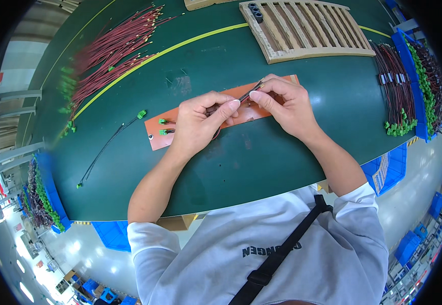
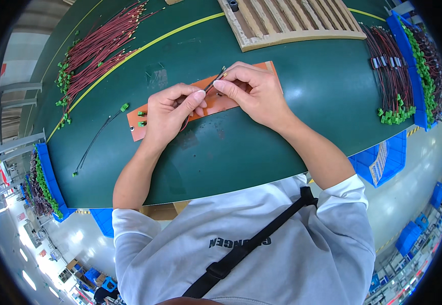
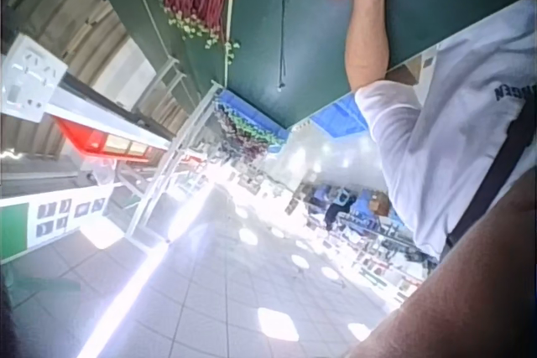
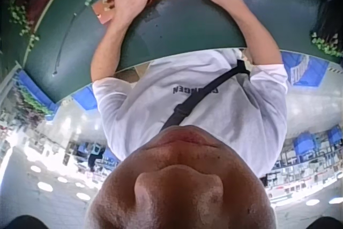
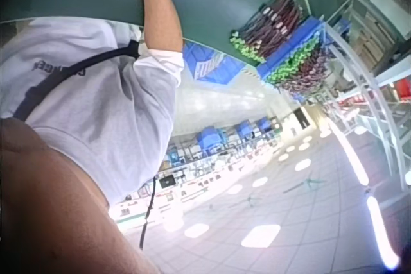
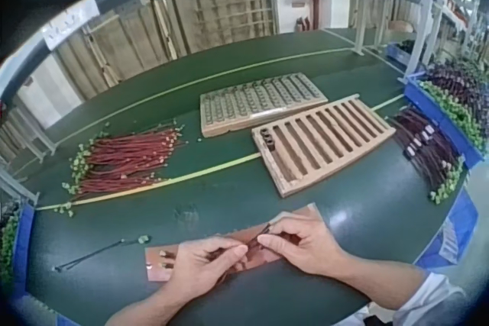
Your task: The person assembles electrical wires by inserting a black cylindrical component onto the ends of red and black wires. They then place the assembled wires into a wooden slatted rack on the table.
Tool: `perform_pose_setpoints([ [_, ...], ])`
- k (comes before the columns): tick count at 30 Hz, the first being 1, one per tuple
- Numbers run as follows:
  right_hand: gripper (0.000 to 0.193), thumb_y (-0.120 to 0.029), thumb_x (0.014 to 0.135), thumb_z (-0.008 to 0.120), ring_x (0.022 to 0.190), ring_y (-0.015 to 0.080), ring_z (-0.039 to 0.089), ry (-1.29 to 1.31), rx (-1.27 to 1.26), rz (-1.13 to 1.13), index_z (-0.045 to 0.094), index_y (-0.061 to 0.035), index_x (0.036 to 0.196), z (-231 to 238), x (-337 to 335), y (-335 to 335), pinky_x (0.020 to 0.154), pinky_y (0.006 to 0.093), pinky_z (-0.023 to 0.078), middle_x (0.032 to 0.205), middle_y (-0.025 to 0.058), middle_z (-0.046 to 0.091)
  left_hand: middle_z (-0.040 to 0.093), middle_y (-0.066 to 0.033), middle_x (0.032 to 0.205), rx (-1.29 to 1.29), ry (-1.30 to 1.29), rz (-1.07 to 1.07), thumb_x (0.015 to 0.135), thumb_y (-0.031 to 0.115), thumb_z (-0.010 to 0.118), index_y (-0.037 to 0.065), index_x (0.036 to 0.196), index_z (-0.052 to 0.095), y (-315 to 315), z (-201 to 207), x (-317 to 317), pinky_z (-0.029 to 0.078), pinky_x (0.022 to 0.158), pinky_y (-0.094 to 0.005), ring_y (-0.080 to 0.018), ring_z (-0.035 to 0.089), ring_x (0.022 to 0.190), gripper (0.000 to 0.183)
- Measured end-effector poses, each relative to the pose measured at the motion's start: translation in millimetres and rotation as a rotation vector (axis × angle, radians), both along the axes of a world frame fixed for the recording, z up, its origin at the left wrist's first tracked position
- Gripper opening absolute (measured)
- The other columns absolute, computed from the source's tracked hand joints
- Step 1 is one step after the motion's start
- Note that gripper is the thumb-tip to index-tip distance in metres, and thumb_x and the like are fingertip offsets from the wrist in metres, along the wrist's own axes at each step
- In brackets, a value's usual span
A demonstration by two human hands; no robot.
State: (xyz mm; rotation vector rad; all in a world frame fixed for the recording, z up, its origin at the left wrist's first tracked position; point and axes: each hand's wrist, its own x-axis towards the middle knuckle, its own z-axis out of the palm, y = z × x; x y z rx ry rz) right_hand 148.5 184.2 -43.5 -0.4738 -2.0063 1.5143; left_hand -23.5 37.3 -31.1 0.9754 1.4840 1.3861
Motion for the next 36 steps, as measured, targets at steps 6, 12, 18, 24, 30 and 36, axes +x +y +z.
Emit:
perform_pose_setpoints([
  [6, 0.013, -0.011, 0.095, 0.073, 0.069, 0.0078, 0.06, 0.053, -0.051, 0.026, 0.074, 0.0025, 0.093, 3.2, -1.8, 3.0, 0.061, 0.023, 0.047, 0.092, 0.006, 0.072, 0.069, -0.0088, 0.087, 0.014, -0.014, -0.038, 0.097, 0.007, 0.07, -0.004, 0.102, 0.074, -2.6, -1.2, -7.4, 0.054, 0.063, -0.0251, -0.0129, 0.068, 0.072, 0.013],
  [12, 0.014, -0.011, 0.094, 0.074, 0.066, 0.0072, 0.06, 0.058, -0.061, 0.031, 0.074, 0.0021, 0.092, 0.0, -1.8, 5.2, 0.057, 0.0223, 0.045, 0.088, 0.0055, 0.072, 0.07, -0.0095, 0.087, 0.008, 0.034, -0.063, 0.097, 0.005, 0.07, -0.004, 0.102, 0.074, -3.2, -0.6, -9.8, 0.054, 0.063, -0.0251, -0.0132, 0.067, 0.07, 0.011],
  [18, 0.016, -0.012, 0.095, 0.073, 0.063, 0.0066, 0.059, 0.054, -0.111, 0.018, 0.074, 0.0031, 0.092, 1.4, -3.6, 5.4, 0.054, 0.0226, 0.045, 0.085, 0.0052, 0.071, 0.068, -0.0057, 0.084, 0.002, 0.111, -0.068, 0.096, 0.008, 0.071, -0.002, 0.102, 0.075, -3.9, -2.9, -6.1, 0.046, 0.056, -0.0229, -0.0079, 0.062, 0.065, 0.012],
  [24, 0.016, -0.012, 0.095, 0.074, 0.064, 0.0065, 0.06, 0.028, -0.148, 0.002, 0.075, 0.0029, 0.097, 3.4, -1.3, 3.2, 0.055, 0.0229, 0.047, 0.083, 0.005, 0.071, 0.066, -0.004, 0.08, -0.016, 0.158, -0.048, 0.097, 0.012, 0.071, -0.001, 0.104, 0.076, -1.2, 0.4, -0.3, 0.044, 0.055, -0.024, -0.0065, 0.057, 0.063, 0.015],
  [30, 0.015, -0.012, 0.093, 0.076, 0.073, 0.0084, 0.067, 0.009, -0.187, -0.003, 0.077, 0.0026, 0.096, 9.0, -3.5, 2.4, 0.062, 0.0221, 0.052, 0.089, 0.0063, 0.074, 0.067, -0.0035, 0.08, 0.03, 0.128, -0.001, 0.096, 0.011, 0.072, -0.001, 0.103, 0.077, -4.2, -3.4, -1.0, 0.044, 0.057, -0.0239, -0.0064, 0.057, 0.064, 0.015],
  [36, 0.016, -0.011, 0.093, 0.075, 0.079, 0.0125, 0.072, -0.045, -0.116, 0.038, 0.077, 0.0041, 0.095, 9.1, -0.4, 2.2, 0.067, 0.0243, 0.058, 0.089, 0.0088, 0.073, 0.069, -0.0058, 0.08, 0.046, 0.154, -0.044, 0.097, 0.008, 0.07, -0.002, 0.101, 0.076, -2.8, -1.5, -0.4, 0.043, 0.055, -0.0233, -0.0076, 0.057, 0.064, 0.013],
])
